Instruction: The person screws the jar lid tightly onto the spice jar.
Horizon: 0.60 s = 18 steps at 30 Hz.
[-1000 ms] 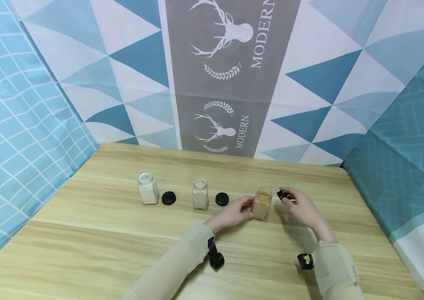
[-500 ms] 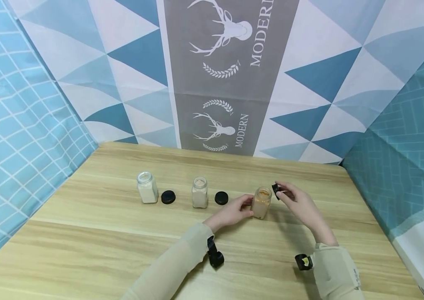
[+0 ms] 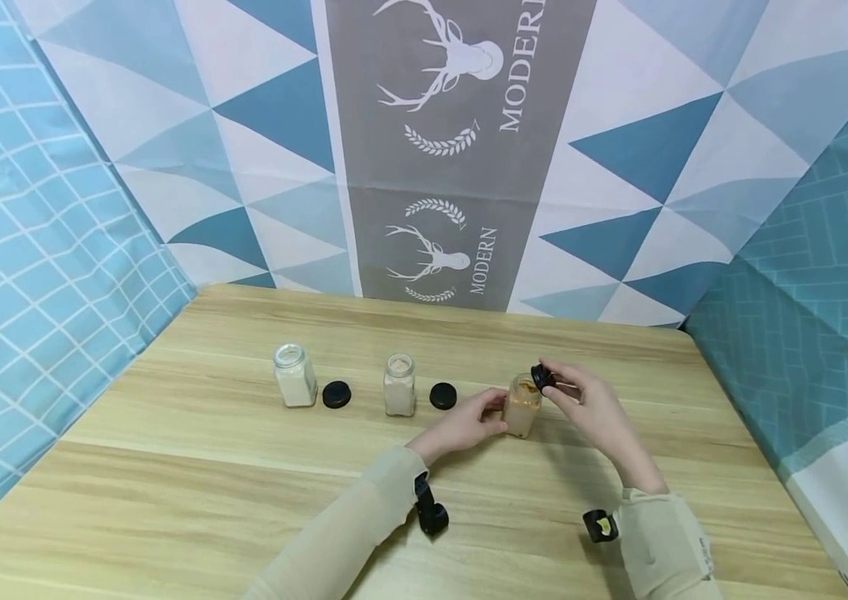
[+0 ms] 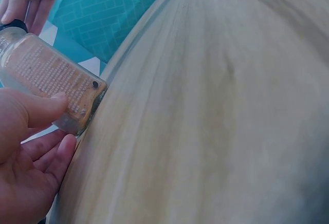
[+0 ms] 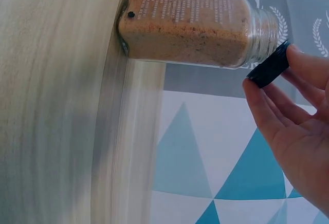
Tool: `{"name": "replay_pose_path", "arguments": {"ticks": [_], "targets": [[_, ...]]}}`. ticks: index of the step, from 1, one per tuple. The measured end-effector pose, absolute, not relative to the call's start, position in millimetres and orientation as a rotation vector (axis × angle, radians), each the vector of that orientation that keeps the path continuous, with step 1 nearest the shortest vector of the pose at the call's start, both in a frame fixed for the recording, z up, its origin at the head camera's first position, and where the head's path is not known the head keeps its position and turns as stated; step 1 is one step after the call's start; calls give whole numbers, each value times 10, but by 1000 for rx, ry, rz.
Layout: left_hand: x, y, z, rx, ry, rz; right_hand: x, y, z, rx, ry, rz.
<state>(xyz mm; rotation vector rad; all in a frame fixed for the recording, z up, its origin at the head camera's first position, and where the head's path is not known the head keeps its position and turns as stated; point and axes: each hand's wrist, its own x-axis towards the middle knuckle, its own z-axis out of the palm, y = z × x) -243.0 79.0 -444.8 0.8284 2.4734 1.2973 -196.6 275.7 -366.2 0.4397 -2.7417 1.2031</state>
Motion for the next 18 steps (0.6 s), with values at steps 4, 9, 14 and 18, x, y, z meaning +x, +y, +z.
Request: {"name": "replay_pose_path", "arguments": {"ticks": [4, 9, 14, 18], "targets": [[-2447, 804, -4477, 791, 2459, 1318, -1961, 2742, -3680, 460, -2726, 1167], [-2452, 809, -4491, 786, 2477, 1321, -1975, 2708, -3703, 557, -2689, 1048], [-2436, 801, -4467, 797, 2496, 1310, -1995, 2677, -3697, 665, -2671, 900], [-2433, 801, -4460, 800, 2493, 1309, -1985, 2655, -3674, 730, -2669, 813]]}}
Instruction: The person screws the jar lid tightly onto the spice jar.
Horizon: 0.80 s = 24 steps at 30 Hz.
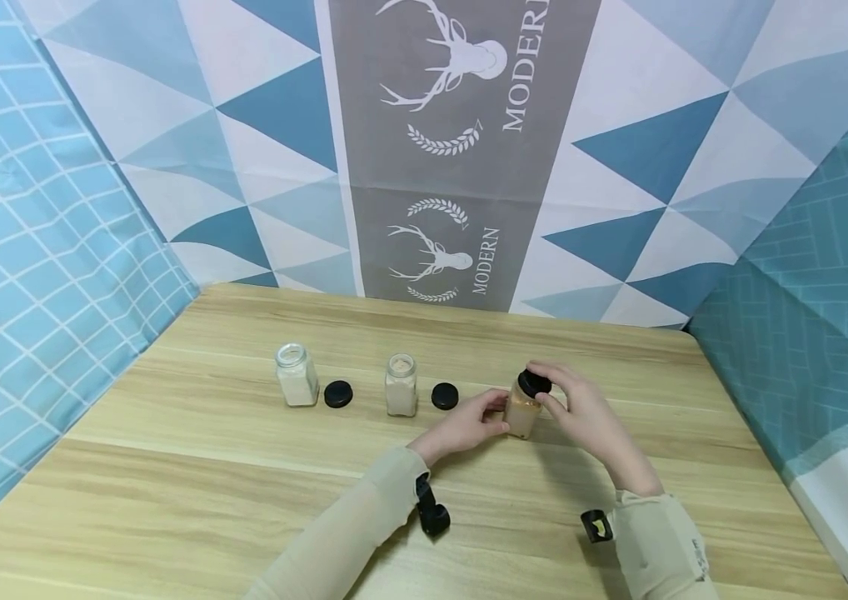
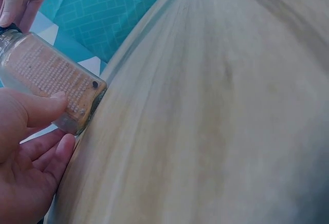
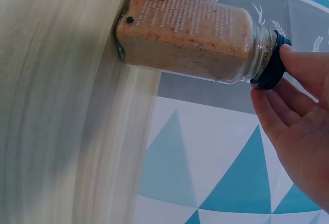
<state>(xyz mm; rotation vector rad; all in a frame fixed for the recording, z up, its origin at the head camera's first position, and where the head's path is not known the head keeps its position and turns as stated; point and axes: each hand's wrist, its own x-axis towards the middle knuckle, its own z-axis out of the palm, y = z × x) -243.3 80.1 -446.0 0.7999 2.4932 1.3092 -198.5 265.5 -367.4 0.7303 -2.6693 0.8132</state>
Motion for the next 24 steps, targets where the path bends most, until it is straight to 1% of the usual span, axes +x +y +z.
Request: {"name": "replay_pose_path", "arguments": {"ticks": [10, 24], "targets": [[-2430, 802, -4452, 798, 2475, 1310, -1986, 2623, -3652, 795, -2673, 750], [-2445, 808, -4486, 782, 2480, 1318, -2006, 2627, -3696, 793, -2678, 732]]}}
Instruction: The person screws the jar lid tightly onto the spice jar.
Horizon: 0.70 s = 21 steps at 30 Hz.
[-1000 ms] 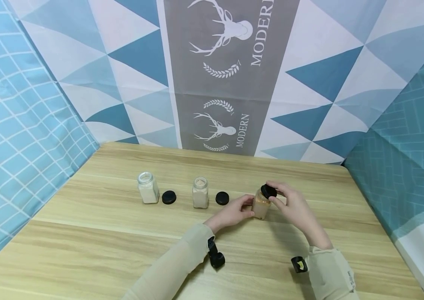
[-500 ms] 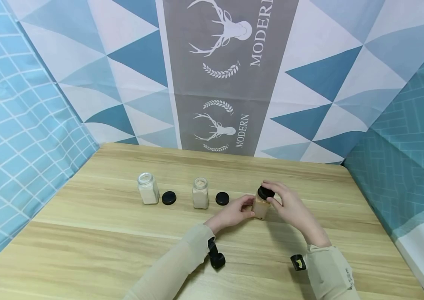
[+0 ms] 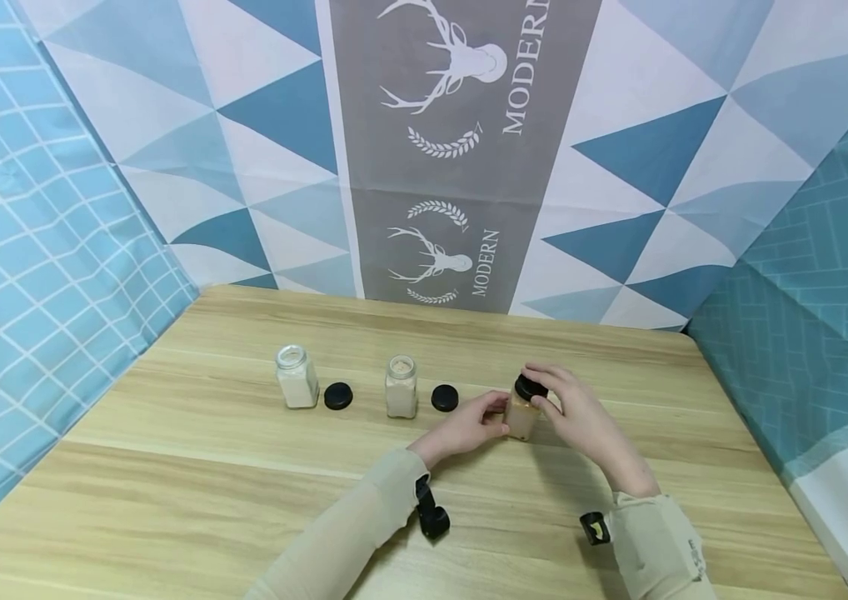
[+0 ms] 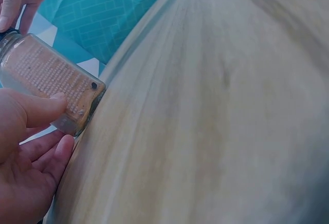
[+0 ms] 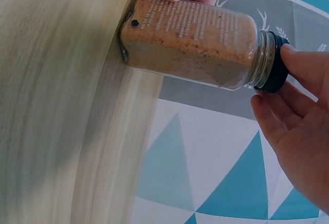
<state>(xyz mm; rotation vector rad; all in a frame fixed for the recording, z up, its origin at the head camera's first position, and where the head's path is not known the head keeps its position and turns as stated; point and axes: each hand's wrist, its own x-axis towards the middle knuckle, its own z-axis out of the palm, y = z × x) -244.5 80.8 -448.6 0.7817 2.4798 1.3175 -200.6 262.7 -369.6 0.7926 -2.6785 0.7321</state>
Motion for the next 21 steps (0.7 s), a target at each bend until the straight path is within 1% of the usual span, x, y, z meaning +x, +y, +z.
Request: {"name": "replay_pose_path", "arguments": {"ticks": [4, 13, 21], "targets": [[-2450, 810, -4489, 780, 2474, 1322, -2014, 2626, -3719, 783, -2669, 729], [-2456, 810, -4514, 797, 2472, 1338, -2009, 2616, -3781, 625, -2654, 793], [-2453, 806, -4508, 786, 2455, 1351, -2002, 2604, -3807, 569, -2626, 782]]}}
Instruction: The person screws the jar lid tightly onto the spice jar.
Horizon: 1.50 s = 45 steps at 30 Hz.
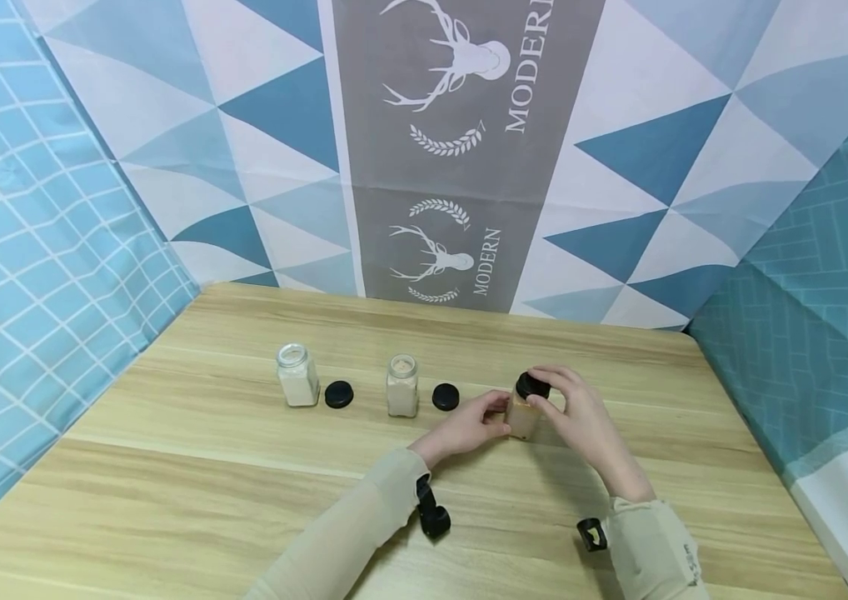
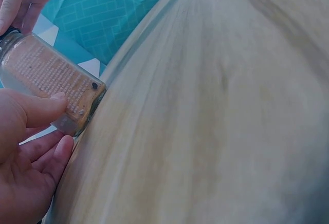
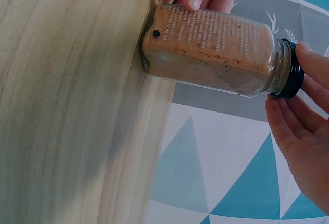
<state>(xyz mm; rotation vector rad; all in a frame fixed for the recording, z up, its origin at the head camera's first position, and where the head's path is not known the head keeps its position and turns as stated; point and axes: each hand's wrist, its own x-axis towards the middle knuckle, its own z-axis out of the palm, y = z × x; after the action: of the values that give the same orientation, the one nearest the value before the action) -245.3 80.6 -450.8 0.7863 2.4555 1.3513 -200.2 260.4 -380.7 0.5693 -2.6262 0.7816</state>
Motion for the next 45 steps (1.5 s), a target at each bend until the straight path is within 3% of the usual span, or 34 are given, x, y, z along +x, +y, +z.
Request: {"name": "replay_pose_path", "arguments": {"ticks": [35, 45], "targets": [[-2419, 785, -4471, 774, 2446, 1367, -1928, 2672, -3836, 428, -2562, 808], [-2435, 801, -4488, 762, 2445, 1375, -1969, 2672, -3862, 518, -2595, 955]]}}
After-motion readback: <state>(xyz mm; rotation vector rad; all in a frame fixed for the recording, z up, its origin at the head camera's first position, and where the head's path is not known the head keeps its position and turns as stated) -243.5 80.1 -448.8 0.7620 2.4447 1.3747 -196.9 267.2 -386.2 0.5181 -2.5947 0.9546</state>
